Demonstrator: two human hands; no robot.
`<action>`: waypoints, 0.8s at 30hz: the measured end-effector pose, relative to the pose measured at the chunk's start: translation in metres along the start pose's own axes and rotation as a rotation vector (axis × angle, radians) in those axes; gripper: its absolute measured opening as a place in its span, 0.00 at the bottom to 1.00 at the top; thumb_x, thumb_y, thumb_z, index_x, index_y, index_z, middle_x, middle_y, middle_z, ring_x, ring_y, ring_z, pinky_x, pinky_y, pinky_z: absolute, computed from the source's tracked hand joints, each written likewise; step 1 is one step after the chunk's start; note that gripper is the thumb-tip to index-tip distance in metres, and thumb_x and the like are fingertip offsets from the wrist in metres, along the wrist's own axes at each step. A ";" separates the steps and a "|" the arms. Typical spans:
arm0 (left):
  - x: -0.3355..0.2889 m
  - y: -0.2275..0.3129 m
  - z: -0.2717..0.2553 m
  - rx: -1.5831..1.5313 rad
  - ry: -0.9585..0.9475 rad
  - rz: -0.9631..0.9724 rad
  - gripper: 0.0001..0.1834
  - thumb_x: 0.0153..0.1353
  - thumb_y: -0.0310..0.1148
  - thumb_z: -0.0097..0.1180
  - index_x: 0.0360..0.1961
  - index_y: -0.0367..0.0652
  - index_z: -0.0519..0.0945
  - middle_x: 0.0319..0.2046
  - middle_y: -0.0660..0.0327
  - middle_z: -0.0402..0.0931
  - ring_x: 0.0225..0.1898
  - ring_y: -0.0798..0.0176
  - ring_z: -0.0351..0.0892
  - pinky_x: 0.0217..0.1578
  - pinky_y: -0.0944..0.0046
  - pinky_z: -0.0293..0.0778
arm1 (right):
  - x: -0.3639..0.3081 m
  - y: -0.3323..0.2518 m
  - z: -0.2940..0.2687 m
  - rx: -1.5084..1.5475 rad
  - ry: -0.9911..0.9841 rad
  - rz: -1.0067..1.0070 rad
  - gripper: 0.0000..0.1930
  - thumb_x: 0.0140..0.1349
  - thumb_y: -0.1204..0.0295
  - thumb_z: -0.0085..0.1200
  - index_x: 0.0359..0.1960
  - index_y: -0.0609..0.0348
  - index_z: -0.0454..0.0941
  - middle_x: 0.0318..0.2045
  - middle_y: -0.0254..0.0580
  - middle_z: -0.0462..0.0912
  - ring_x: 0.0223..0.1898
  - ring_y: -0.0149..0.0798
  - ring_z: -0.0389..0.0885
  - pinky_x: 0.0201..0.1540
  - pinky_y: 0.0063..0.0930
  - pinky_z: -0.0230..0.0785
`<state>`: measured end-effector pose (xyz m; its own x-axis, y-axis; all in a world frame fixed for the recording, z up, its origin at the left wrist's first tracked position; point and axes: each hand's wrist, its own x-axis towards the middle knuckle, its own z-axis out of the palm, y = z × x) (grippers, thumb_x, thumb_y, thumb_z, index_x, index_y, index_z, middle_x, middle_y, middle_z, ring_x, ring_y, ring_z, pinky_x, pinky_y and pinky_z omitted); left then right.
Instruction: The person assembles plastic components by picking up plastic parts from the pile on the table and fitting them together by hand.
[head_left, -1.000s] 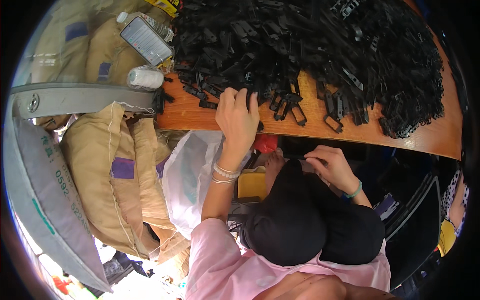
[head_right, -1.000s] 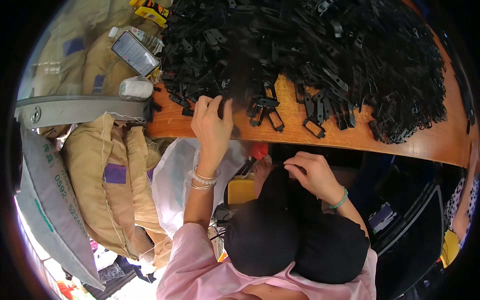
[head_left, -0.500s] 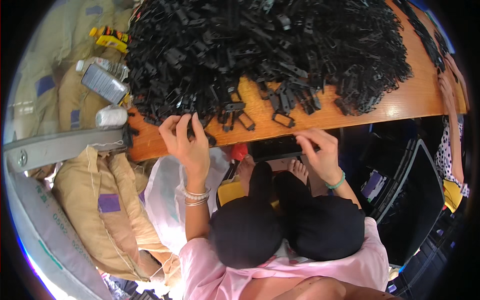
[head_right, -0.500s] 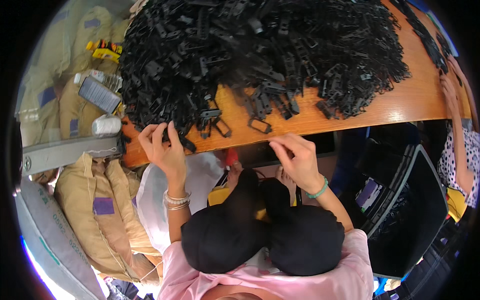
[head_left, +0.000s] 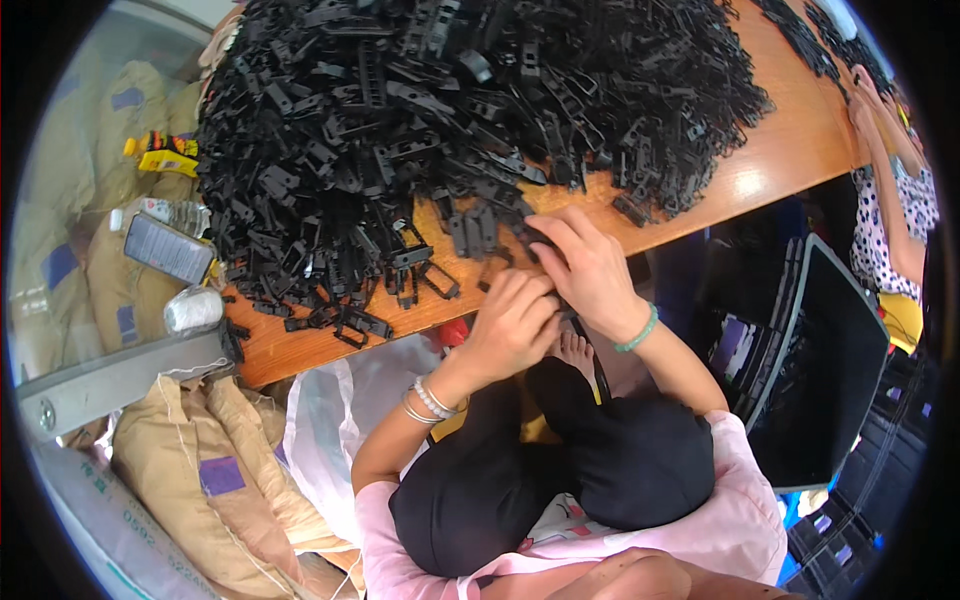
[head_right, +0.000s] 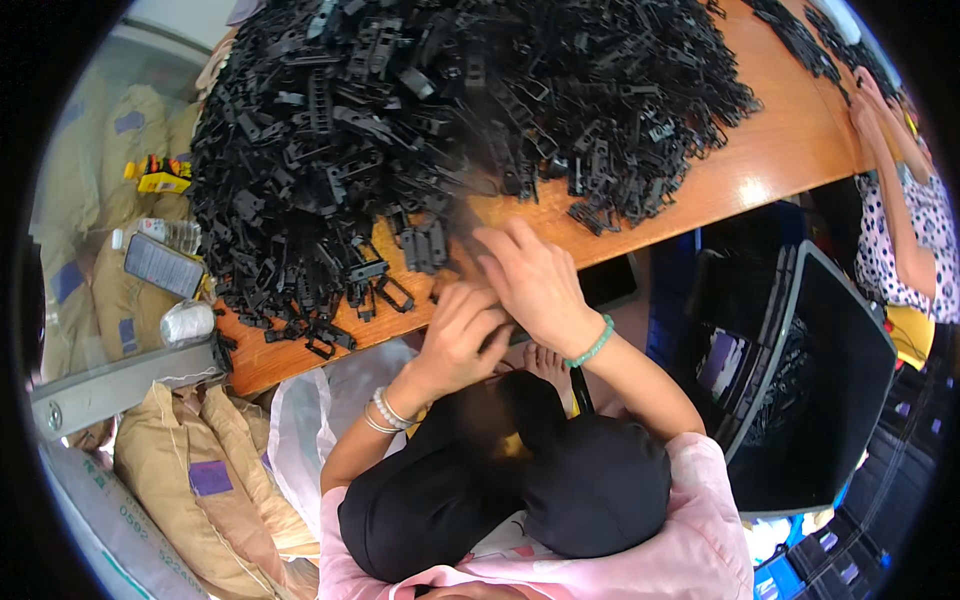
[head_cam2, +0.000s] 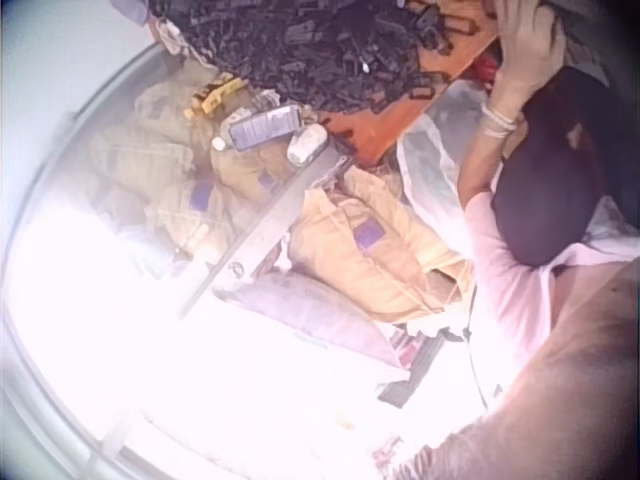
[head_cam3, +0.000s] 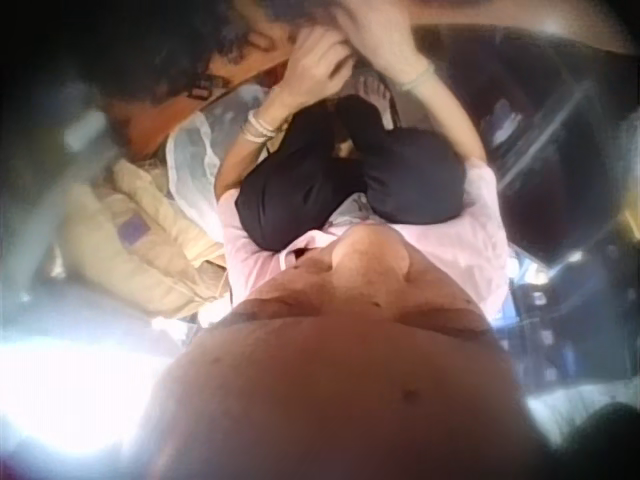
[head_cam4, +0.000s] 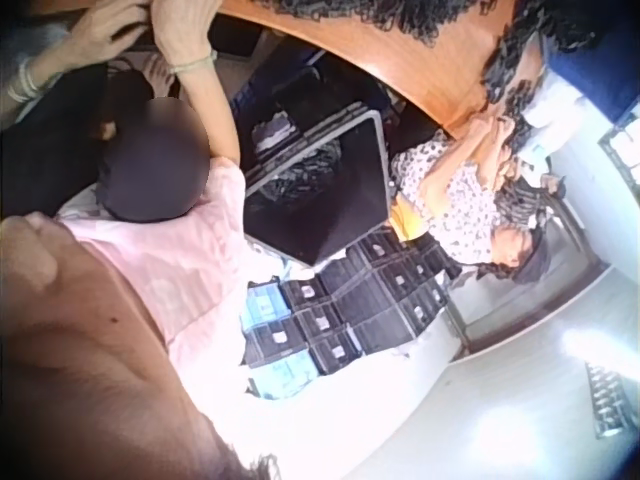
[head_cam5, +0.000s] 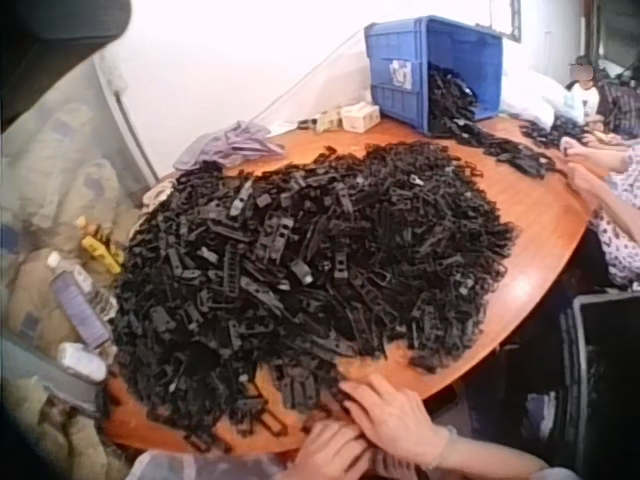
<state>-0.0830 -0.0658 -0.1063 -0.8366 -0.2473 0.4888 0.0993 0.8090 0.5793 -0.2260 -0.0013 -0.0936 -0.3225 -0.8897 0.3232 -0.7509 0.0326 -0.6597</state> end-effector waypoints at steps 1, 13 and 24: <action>0.000 -0.003 -0.002 0.000 0.028 0.018 0.11 0.43 0.21 0.60 0.30 0.35 0.74 0.37 0.53 0.73 0.40 0.50 0.73 0.39 0.57 0.69 | -0.002 -0.001 -0.001 -0.013 0.002 0.015 0.12 0.58 0.73 0.54 0.44 0.58 0.74 0.37 0.47 0.74 0.28 0.53 0.78 0.28 0.42 0.71; -0.003 -0.007 -0.005 -0.215 0.153 -0.139 0.12 0.45 0.18 0.62 0.30 0.35 0.72 0.38 0.49 0.75 0.38 0.49 0.74 0.39 0.57 0.70 | -0.037 0.034 -0.040 -0.241 0.455 0.295 0.13 0.48 0.76 0.66 0.37 0.59 0.79 0.33 0.41 0.75 0.25 0.41 0.77 0.25 0.29 0.68; -0.005 -0.006 0.000 -0.168 0.185 -0.100 0.13 0.43 0.17 0.62 0.29 0.35 0.72 0.37 0.49 0.75 0.36 0.48 0.76 0.37 0.57 0.72 | -0.030 0.020 -0.015 -0.023 0.350 0.073 0.13 0.51 0.82 0.60 0.39 0.59 0.78 0.33 0.41 0.76 0.23 0.38 0.78 0.24 0.26 0.69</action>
<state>-0.0796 -0.0692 -0.1122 -0.7353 -0.4274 0.5259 0.1220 0.6799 0.7231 -0.2401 0.0325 -0.1066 -0.5510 -0.6745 0.4914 -0.7300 0.1042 -0.6754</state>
